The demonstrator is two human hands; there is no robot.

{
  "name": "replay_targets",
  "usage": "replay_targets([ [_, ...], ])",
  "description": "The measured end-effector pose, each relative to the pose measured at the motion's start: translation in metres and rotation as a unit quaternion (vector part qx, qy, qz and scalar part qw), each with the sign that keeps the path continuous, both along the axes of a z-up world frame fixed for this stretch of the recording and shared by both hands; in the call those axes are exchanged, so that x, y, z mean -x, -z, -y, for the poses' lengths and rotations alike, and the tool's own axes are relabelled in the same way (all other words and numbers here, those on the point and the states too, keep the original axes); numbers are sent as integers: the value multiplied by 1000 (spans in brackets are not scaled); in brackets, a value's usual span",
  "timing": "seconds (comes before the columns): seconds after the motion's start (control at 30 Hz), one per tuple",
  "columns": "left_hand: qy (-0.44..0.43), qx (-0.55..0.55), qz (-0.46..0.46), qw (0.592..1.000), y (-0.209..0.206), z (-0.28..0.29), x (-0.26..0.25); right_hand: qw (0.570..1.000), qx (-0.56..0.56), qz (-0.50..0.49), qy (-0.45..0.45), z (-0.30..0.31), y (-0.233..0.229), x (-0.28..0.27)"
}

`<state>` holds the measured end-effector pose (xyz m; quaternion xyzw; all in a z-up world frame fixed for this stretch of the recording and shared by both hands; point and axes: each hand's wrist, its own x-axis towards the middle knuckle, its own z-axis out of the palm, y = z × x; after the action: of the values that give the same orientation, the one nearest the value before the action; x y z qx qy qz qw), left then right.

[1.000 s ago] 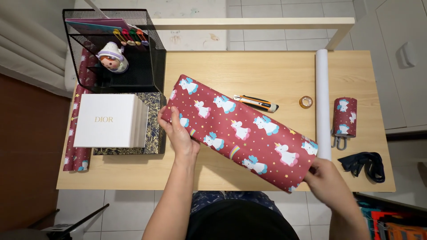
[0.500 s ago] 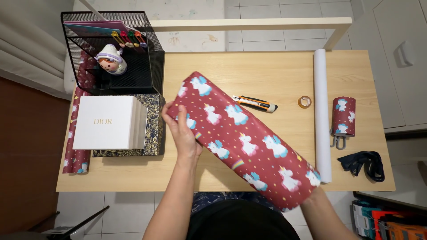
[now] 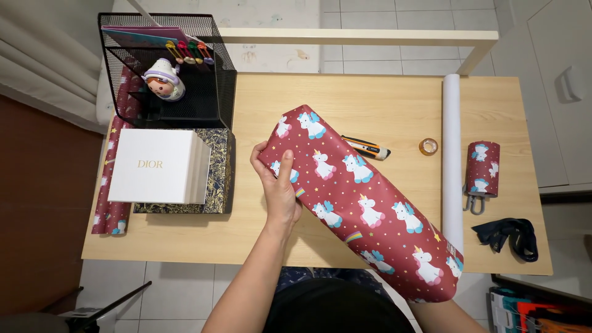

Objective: The person wraps a small rectangular box with patterned wrapping paper. They fold the paper around the box, secure it with tape, trim excess paper with scissors, and fold the ends to complete the package.

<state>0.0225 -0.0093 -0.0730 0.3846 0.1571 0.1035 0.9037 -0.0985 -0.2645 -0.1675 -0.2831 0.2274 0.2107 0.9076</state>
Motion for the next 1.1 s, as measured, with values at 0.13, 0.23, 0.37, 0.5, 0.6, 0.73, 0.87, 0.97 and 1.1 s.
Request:
replay_targets([
  [0.13, 8, 11, -12, 1000, 3, 1, 1, 1000, 12, -6, -15, 2, 4, 4],
  [0.23, 4, 13, -15, 1000, 7, 2, 1, 999, 27, -7, -34, 7, 11, 4],
  [0.37, -35, -25, 36, 998, 13, -1, -4, 992, 74, -9, -99, 24, 24, 7],
  [0.5, -94, -173, 127, 972, 1, -35, -18, 936, 233, 19, -263, 54, 20, -10],
  [0.6, -47, -253, 167, 952, -18, -67, -11, 759, 460, 54, -458, 71, -10, -27],
  [0.73, 46, -435, 276, 856, -45, -72, 4, 714, 612, 152, -306, 61, -88, -42],
  [0.87, 154, -494, 340, 786, -60, -52, 14, 711, 504, 489, 39, 0, -152, -54],
  [0.97, 214, -480, 342, 778, -62, -38, 23, 615, 489, 617, 48, -31, -177, -72],
  [1.1, 215, -455, 346, 792, -59, -29, 30, 538, 604, 588, -12, -47, -187, -76],
])
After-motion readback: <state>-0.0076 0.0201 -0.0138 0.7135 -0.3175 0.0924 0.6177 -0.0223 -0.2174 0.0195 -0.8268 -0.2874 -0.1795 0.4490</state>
